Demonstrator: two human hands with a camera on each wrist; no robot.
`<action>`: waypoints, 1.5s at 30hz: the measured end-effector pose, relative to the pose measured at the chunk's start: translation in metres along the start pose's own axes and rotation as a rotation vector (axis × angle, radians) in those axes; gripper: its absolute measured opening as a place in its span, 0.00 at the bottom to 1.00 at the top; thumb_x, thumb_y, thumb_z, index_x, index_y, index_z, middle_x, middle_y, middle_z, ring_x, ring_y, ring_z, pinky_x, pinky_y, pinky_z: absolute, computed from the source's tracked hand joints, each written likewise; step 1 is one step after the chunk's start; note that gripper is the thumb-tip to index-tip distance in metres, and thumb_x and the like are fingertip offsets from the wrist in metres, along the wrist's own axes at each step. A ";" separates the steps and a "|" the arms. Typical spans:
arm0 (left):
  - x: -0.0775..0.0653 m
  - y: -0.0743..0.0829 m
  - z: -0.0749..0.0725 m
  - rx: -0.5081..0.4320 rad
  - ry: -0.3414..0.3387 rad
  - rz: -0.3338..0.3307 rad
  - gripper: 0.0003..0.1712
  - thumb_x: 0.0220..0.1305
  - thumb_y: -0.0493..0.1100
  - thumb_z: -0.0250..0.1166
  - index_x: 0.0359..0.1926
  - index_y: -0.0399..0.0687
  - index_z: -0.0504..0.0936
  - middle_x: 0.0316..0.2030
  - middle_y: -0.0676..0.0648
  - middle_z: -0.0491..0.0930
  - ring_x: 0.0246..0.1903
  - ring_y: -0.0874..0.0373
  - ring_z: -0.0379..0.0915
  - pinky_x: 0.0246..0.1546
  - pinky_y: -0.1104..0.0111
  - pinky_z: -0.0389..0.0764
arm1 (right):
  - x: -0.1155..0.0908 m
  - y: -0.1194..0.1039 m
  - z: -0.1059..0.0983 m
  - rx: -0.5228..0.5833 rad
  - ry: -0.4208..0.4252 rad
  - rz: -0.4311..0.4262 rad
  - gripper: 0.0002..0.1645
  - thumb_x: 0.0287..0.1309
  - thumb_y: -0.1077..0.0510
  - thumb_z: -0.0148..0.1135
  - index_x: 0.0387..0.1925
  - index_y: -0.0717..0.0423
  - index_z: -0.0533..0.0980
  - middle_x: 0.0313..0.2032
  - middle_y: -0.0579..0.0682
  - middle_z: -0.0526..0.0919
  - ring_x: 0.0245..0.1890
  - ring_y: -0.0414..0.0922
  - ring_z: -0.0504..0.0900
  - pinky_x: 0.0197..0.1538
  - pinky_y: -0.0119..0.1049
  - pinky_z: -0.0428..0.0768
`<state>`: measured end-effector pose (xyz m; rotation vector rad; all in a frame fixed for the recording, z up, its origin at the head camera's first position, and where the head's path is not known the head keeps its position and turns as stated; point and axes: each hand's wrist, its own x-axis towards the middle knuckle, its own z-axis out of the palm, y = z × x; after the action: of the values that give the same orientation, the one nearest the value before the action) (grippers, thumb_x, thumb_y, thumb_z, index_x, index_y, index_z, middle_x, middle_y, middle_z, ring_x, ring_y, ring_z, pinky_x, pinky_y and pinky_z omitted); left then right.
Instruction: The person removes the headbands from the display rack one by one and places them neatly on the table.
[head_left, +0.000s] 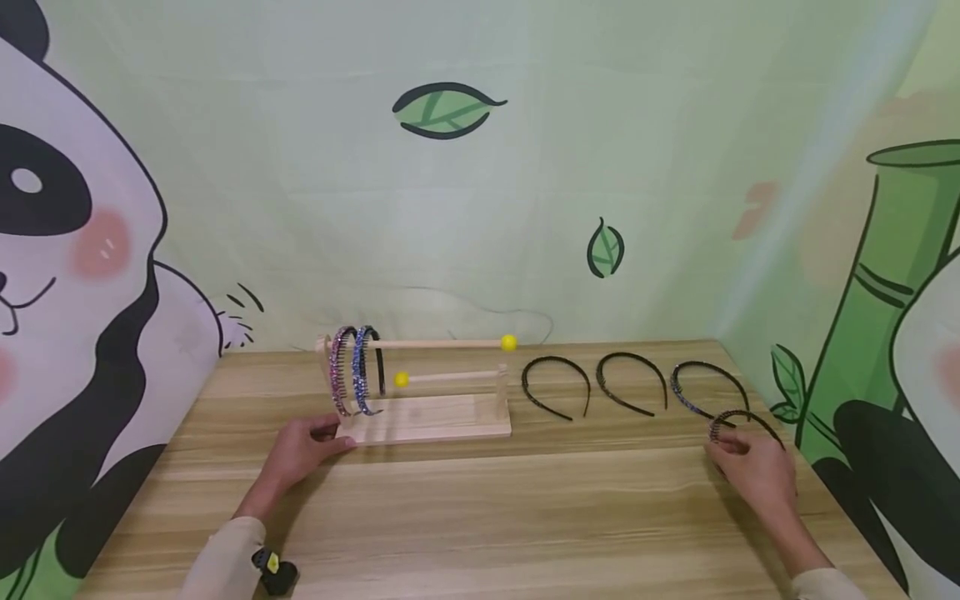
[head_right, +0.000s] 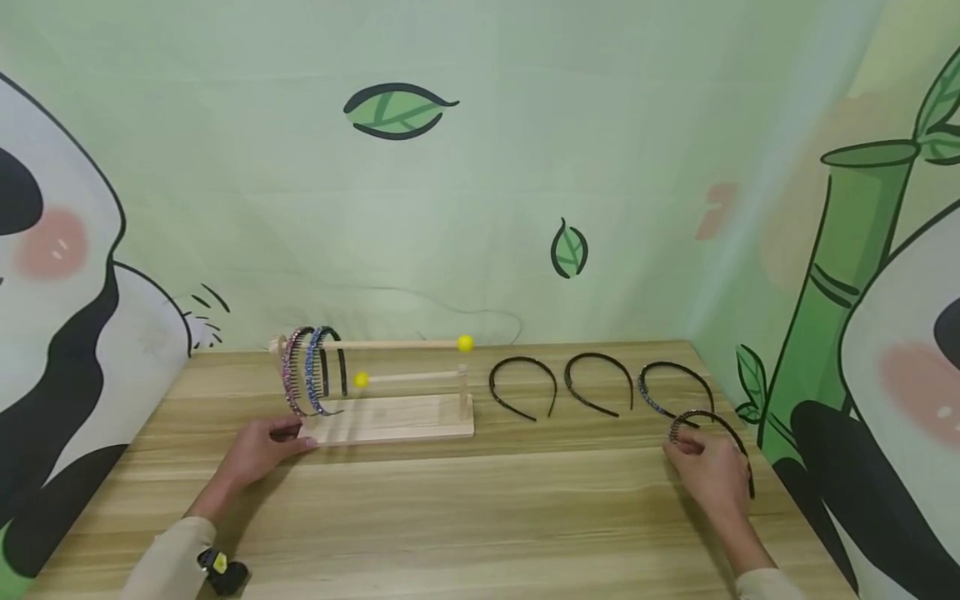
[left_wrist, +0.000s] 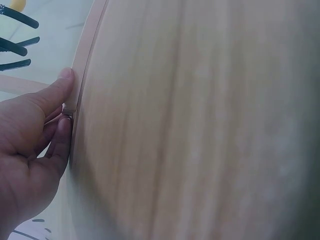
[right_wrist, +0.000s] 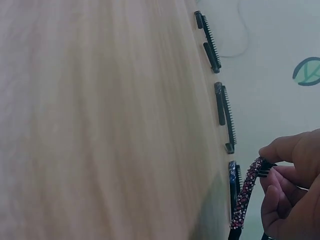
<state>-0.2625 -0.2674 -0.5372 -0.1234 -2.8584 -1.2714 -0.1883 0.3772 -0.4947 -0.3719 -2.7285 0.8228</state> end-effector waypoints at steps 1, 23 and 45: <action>0.000 0.000 0.000 -0.001 0.000 -0.003 0.34 0.61 0.50 0.76 0.61 0.32 0.80 0.54 0.35 0.84 0.51 0.45 0.82 0.55 0.50 0.81 | 0.000 0.001 0.000 -0.007 -0.004 0.003 0.21 0.61 0.51 0.72 0.48 0.64 0.85 0.39 0.59 0.90 0.38 0.56 0.86 0.37 0.46 0.77; -0.002 0.003 0.000 0.013 0.009 -0.018 0.33 0.60 0.50 0.77 0.59 0.32 0.81 0.51 0.35 0.86 0.48 0.47 0.84 0.52 0.52 0.83 | -0.010 0.018 0.010 -0.058 -0.068 0.010 0.19 0.58 0.51 0.74 0.45 0.61 0.87 0.37 0.58 0.90 0.44 0.63 0.85 0.49 0.60 0.76; 0.000 0.002 0.000 -0.004 0.013 -0.003 0.33 0.60 0.49 0.77 0.59 0.32 0.81 0.51 0.35 0.86 0.47 0.47 0.84 0.52 0.53 0.83 | -0.009 -0.017 -0.017 -0.006 -0.130 -0.039 0.35 0.67 0.38 0.63 0.56 0.65 0.81 0.44 0.59 0.89 0.44 0.58 0.87 0.42 0.50 0.80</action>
<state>-0.2622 -0.2658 -0.5358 -0.1109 -2.8464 -1.2735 -0.1775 0.3692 -0.4729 -0.2749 -2.8480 0.8570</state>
